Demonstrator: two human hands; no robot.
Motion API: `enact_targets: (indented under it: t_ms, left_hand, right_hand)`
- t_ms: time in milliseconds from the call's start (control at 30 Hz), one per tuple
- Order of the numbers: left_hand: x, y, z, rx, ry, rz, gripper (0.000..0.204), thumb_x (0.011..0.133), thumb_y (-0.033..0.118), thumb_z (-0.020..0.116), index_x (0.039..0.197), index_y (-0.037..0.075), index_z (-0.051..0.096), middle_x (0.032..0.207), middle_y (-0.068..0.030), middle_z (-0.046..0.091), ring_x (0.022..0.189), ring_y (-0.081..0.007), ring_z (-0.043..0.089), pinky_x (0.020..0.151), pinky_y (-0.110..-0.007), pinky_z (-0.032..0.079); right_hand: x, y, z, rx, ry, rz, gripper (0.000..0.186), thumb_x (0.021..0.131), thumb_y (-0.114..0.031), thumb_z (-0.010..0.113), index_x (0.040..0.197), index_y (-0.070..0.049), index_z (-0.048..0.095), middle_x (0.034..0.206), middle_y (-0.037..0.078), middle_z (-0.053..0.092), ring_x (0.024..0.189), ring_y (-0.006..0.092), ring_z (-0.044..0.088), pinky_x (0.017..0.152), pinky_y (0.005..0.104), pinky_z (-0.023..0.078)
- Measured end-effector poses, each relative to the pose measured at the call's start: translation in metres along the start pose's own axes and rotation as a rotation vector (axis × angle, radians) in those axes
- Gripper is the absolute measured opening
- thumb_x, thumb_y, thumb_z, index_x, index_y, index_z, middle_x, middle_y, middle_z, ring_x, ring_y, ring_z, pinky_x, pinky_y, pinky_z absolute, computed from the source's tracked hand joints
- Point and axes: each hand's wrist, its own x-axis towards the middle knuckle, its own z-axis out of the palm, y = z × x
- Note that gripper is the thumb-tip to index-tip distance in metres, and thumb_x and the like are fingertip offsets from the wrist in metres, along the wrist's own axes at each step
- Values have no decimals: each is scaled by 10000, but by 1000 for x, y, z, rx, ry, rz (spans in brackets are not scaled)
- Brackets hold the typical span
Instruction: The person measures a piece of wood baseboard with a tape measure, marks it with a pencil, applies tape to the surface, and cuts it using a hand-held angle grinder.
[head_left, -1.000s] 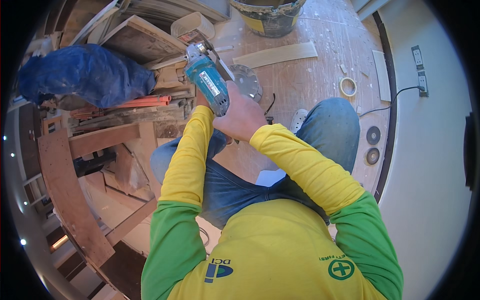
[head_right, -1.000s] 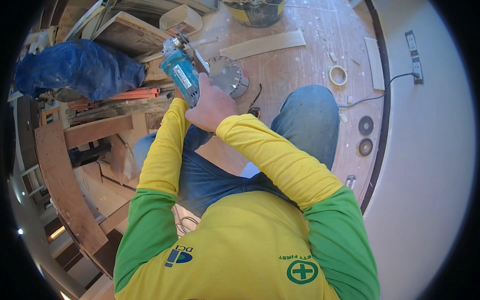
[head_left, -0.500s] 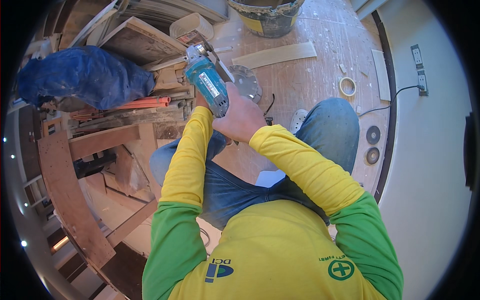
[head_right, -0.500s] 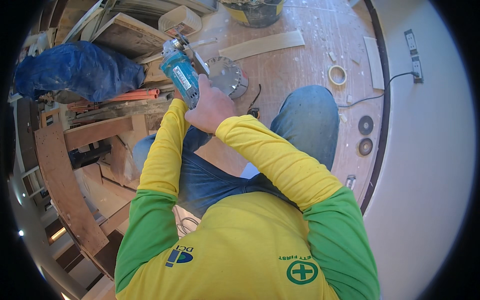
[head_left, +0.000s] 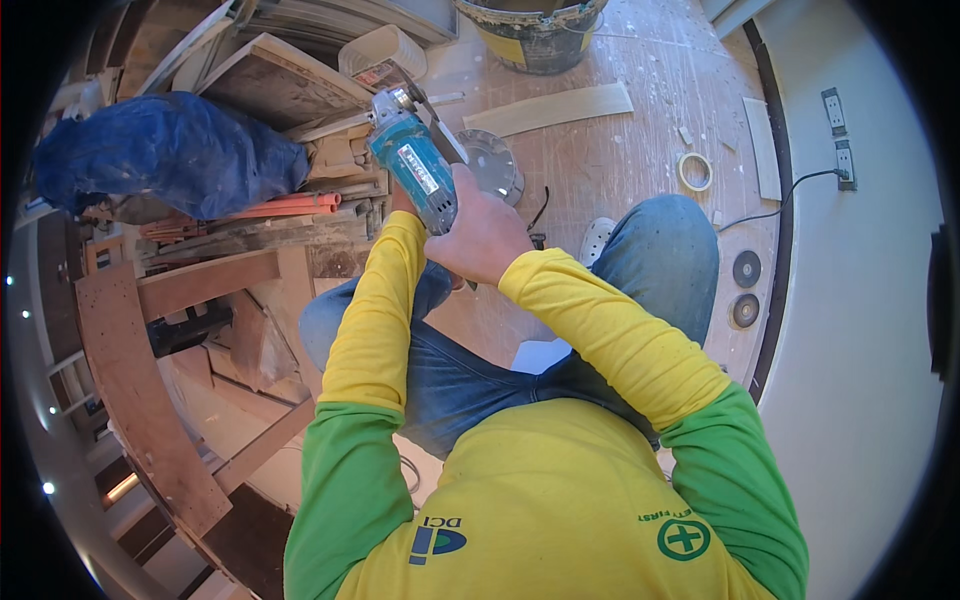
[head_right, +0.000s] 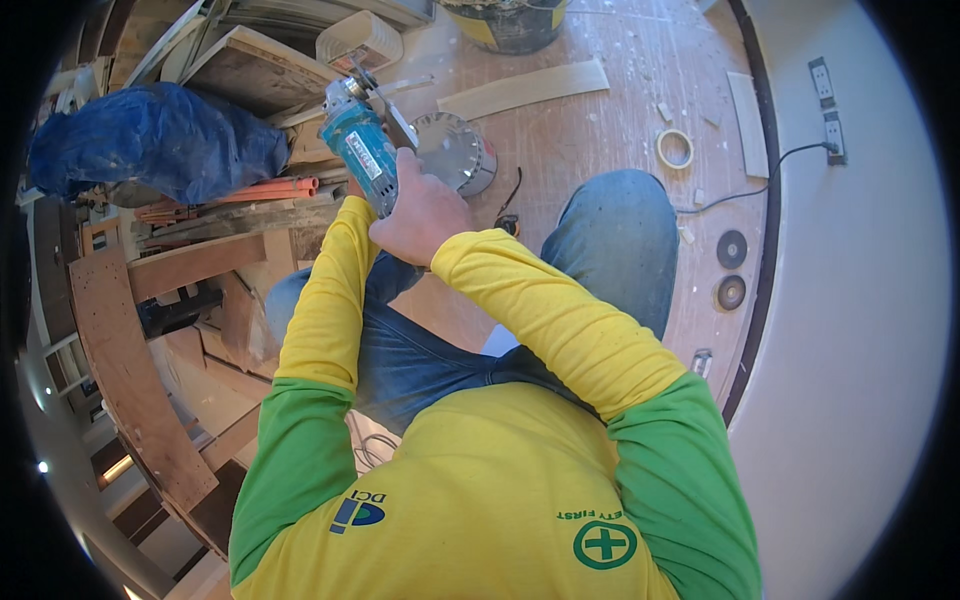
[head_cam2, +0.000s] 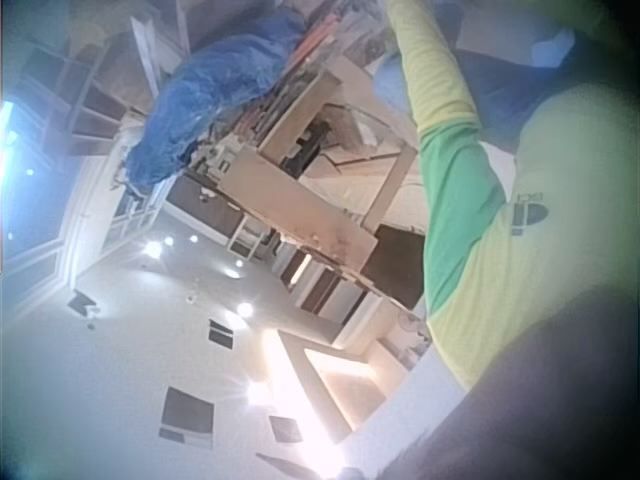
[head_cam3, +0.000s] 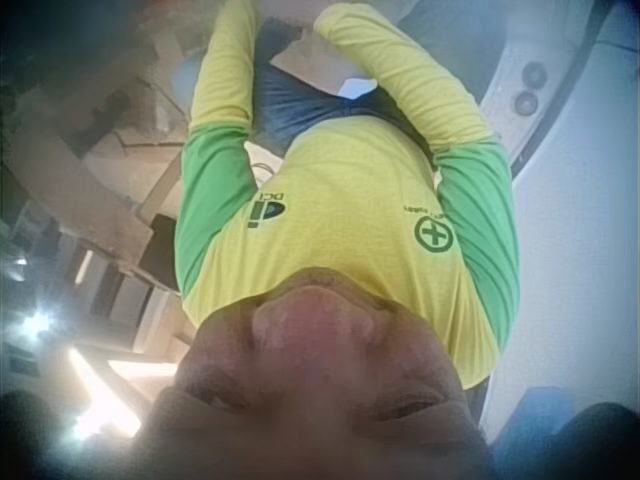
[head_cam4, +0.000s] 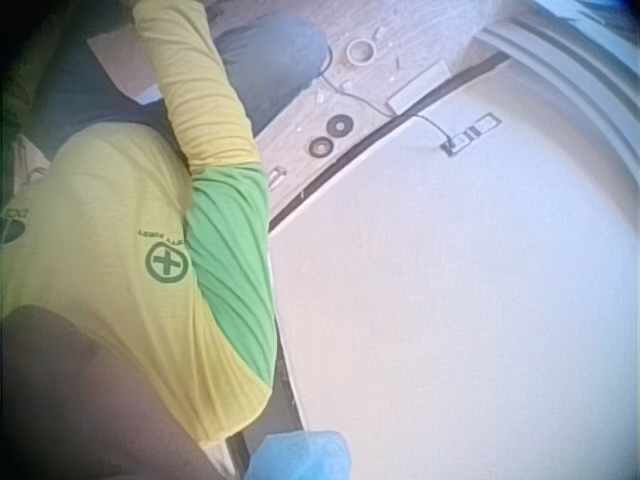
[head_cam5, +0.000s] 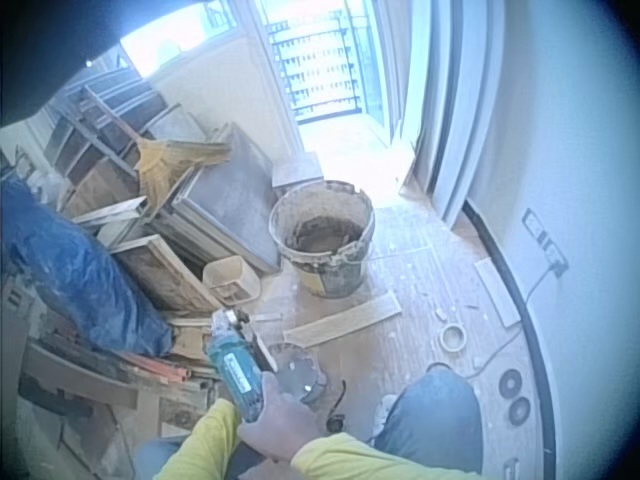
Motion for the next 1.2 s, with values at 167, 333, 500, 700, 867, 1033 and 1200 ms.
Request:
enact_targets:
  t_ms: [167,333,500,700,867,1033,1200]
  left_hand:
    - [0,0,1,-5,5,-1,277,1025,289,460,1227,117,538,960,-43,621,829,-187,645,723,-326,564]
    - [-1,-1,1,-9,9,3,277,1024,290,461,1224,116,539,961,-45,621,832,-192,646,726,-330,565]
    - [-1,-2,2,-11,10,1,276,1023,290,462,1222,115,540,963,-48,621,834,-196,646,728,-334,565]
    - [-1,-2,3,-12,12,-1,276,1022,292,463,1219,114,541,964,-51,621,837,-201,647,730,-339,565]
    - [-1,-2,3,-16,16,0,276,1021,293,465,1216,113,542,965,-53,621,839,-206,647,732,-343,565]
    - [-1,-2,3,-17,15,-2,276,1020,294,466,1214,113,542,966,-56,621,842,-210,647,734,-347,566]
    - [-1,-3,3,-21,15,-4,276,1019,294,467,1211,112,543,968,-58,621,844,-215,648,737,-351,566]
  right_hand:
    - [1,2,1,-1,9,-10,775,665,-199,661,1341,12,345,980,292,652,954,460,634,868,471,493]
    - [1,3,1,-6,8,-9,774,665,-198,660,1340,14,344,967,292,654,947,460,636,864,471,495]
    - [1,3,1,-8,3,-6,776,667,-196,658,1342,17,342,968,294,655,948,458,637,869,468,495]
    - [1,3,0,-2,0,-11,776,671,-196,658,1347,14,342,977,296,655,950,455,640,873,465,496]
    - [0,2,0,-3,-5,-13,773,674,-198,660,1346,13,341,973,292,656,947,455,641,871,464,497]
    - [-1,2,-1,-12,7,-22,768,676,-199,663,1342,10,343,970,290,657,944,455,642,868,465,498]
    - [-1,1,-2,-27,-14,-8,810,675,-208,662,1375,14,321,975,292,657,948,452,644,870,463,499]
